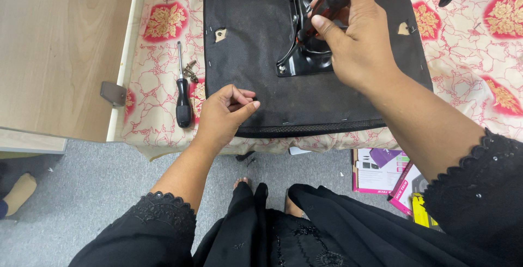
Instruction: The person uses a screwdriver to loosen and remove screws from the underside of an office chair seat. They then use a metal rod to pry and detach a metal bracket from the chair base.
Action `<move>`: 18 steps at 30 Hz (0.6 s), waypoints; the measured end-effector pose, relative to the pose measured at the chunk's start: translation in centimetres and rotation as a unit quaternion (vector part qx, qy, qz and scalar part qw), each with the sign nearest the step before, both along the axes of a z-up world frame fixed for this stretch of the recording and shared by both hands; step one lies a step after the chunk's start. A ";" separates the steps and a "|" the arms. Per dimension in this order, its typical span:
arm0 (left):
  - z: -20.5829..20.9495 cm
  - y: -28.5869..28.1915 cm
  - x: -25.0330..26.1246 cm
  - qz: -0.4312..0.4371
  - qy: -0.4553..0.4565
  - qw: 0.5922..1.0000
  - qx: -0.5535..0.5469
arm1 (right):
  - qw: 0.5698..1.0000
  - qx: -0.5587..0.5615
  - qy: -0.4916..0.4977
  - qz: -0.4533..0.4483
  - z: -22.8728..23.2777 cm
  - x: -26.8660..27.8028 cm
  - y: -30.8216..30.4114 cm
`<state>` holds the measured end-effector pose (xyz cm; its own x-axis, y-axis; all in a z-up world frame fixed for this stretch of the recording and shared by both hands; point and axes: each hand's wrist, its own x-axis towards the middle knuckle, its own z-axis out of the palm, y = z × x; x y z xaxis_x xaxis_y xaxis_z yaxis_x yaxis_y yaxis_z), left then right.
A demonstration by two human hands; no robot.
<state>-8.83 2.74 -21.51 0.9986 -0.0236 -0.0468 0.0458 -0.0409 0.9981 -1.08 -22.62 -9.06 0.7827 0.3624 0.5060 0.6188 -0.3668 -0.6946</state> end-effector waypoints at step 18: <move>-0.1 0.1 0.2 -0.002 0.002 1.000 0.019 | 1.000 -0.007 0.004 0.015 1.0 -0.9 0.9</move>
<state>-8.61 2.88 -21.65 0.9983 -0.0260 -0.0525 0.0503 -0.0780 0.9957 -1.94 -21.68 -8.02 0.7758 0.3920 0.4944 0.6237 -0.3578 -0.6950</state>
